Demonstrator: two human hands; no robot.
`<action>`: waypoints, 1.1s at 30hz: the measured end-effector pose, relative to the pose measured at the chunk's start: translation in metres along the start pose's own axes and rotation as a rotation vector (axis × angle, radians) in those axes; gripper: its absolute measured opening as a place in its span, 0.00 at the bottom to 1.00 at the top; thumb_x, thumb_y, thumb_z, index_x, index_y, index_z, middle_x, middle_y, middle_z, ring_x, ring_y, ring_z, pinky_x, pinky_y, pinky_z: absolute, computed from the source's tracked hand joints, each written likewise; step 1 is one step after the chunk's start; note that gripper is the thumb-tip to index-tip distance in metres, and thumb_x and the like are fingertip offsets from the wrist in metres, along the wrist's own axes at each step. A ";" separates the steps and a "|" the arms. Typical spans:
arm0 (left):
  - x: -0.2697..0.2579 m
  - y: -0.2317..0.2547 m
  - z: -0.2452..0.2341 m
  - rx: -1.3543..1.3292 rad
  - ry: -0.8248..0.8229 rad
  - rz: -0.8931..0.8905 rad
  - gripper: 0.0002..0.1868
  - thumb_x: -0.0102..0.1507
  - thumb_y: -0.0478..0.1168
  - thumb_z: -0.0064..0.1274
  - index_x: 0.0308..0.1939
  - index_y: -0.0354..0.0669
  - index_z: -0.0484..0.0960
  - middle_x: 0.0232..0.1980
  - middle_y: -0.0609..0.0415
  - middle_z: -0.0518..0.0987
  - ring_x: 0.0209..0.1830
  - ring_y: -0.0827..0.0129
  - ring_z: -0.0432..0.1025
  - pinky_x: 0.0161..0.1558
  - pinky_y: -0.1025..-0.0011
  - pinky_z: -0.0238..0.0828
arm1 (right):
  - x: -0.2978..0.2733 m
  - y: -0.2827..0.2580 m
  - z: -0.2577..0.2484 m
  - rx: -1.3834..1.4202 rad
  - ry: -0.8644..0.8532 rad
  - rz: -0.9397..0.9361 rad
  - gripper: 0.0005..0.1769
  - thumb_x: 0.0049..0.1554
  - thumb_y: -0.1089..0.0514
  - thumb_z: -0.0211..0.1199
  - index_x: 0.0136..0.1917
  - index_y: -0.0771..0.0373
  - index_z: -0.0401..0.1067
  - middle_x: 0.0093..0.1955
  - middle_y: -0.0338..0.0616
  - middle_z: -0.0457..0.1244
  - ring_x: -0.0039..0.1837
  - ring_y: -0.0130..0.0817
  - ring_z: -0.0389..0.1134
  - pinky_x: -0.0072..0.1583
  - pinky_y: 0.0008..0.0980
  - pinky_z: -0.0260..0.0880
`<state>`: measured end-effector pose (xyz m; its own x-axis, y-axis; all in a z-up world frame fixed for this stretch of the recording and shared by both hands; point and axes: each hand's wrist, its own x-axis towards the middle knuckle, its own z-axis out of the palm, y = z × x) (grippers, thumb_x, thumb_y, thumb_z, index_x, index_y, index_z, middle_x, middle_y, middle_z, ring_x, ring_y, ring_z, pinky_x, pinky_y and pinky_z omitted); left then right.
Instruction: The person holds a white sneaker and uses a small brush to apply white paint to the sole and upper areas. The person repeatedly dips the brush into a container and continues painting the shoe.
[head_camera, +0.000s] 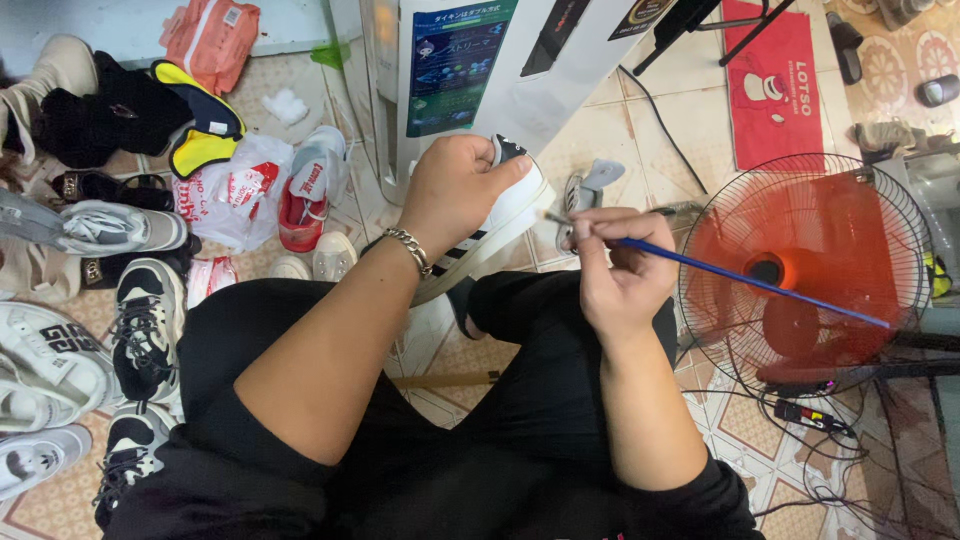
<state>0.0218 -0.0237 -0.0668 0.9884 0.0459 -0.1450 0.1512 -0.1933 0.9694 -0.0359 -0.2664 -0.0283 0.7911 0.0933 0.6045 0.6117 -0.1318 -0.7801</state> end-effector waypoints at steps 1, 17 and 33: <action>0.000 0.000 -0.001 -0.003 -0.002 0.004 0.18 0.71 0.55 0.70 0.42 0.45 0.99 0.22 0.65 0.86 0.27 0.72 0.85 0.40 0.73 0.80 | -0.002 -0.001 0.001 0.034 -0.012 0.000 0.15 0.69 0.80 0.77 0.51 0.73 0.72 0.50 0.70 0.77 0.40 0.44 0.81 0.46 0.40 0.84; -0.003 0.004 -0.001 -0.020 -0.016 0.002 0.18 0.71 0.56 0.71 0.41 0.46 0.98 0.20 0.65 0.83 0.26 0.74 0.81 0.38 0.74 0.78 | -0.001 0.004 0.003 -0.075 -0.009 -0.087 0.14 0.69 0.80 0.79 0.50 0.74 0.74 0.50 0.71 0.78 0.42 0.49 0.83 0.45 0.40 0.82; -0.006 0.007 0.001 0.024 0.003 0.023 0.18 0.70 0.58 0.72 0.38 0.48 0.96 0.19 0.67 0.80 0.24 0.71 0.79 0.39 0.72 0.78 | 0.003 -0.010 0.013 -0.040 -0.056 -0.140 0.13 0.66 0.81 0.80 0.48 0.75 0.77 0.49 0.69 0.78 0.36 0.42 0.79 0.42 0.39 0.82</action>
<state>0.0168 -0.0258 -0.0597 0.9916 0.0445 -0.1216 0.1285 -0.2175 0.9676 -0.0399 -0.2518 -0.0211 0.6981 0.1685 0.6959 0.7160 -0.1523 -0.6813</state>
